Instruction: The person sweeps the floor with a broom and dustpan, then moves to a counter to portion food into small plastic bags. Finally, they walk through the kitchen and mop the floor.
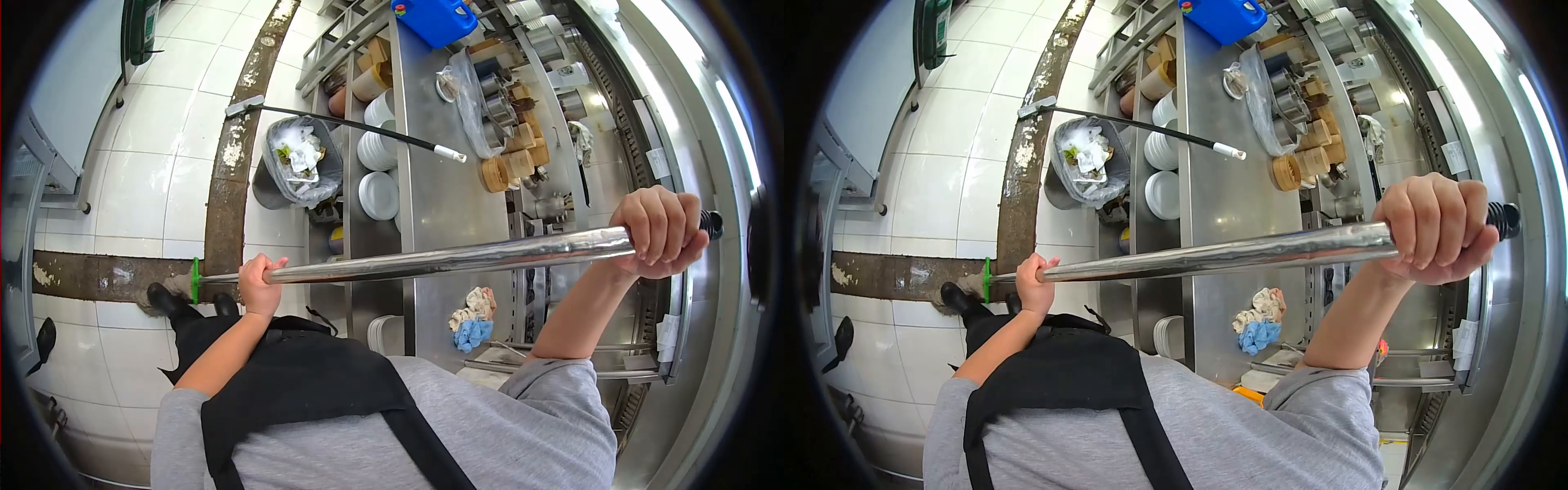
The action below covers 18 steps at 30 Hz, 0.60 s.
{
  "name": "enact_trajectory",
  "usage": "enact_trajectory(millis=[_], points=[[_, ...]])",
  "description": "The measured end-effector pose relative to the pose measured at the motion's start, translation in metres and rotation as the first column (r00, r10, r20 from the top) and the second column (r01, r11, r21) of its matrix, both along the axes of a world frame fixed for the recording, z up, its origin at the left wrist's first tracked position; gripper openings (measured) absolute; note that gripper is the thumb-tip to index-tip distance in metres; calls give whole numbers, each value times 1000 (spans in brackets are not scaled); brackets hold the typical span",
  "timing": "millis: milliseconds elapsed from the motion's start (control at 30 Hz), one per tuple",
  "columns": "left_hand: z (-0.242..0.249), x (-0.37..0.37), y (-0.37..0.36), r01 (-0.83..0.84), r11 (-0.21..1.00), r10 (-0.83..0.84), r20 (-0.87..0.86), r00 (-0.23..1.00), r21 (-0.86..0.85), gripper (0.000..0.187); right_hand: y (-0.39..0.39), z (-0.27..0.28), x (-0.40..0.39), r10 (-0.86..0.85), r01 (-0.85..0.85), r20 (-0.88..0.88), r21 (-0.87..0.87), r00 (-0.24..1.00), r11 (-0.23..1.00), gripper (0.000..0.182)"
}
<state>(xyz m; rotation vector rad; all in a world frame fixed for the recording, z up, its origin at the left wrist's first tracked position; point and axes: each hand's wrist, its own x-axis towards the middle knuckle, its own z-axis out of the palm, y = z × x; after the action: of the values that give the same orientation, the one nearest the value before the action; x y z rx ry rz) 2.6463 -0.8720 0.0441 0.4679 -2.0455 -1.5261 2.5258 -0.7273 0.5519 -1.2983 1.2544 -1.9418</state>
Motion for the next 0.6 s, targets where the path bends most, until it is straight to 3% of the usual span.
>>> enact_trajectory(millis=[67, 133, 200, 267, 333, 400, 467, 533, 600], points=[[-4, 10, -2, 68, 990, -65, -26, 998, 123, 33, -17, -3, 6, 110, -110, 23, 14, 994, 994, 35], [-8, 19, -8, 159, 968, -144, -87, 986, 196, 30, -29, -13, 1, 375, -372, 68, -54, 924, 927, 32], [-37, 37, -22, 251, 960, -250, -21, 968, 125, 29, -51, -32, 8, 545, -534, 156, -105, 824, 839, 25], [-64, 45, -30, 286, 956, -285, -22, 958, 67, 37, -51, -38, 14, 583, -585, 97, -1, 807, 811, 18], [-76, 57, -43, 335, 938, -343, 92, 935, 91, 33, -88, -66, 31, 649, -645, 118, -74, 752, 761, 13], [-79, 58, -55, 363, 930, -366, 42, 930, 62, 31, -95, -80, 33, 656, -639, 100, -161, 748, 752, 11], [-81, 59, -64, 413, 907, -421, 126, 899, 84, 29, -98, -84, 31, 651, -622, 78, -228, 755, 749, 8], [-86, 56, -74, 462, 878, -475, 112, 873, 126, 30, -105, -85, 26, 585, -579, 29, -109, 811, 808, 10], [-91, 55, -85, 517, 843, -537, 162, 828, 151, 34, -105, -85, 19, 569, -563, 23, -112, 822, 819, 10]])
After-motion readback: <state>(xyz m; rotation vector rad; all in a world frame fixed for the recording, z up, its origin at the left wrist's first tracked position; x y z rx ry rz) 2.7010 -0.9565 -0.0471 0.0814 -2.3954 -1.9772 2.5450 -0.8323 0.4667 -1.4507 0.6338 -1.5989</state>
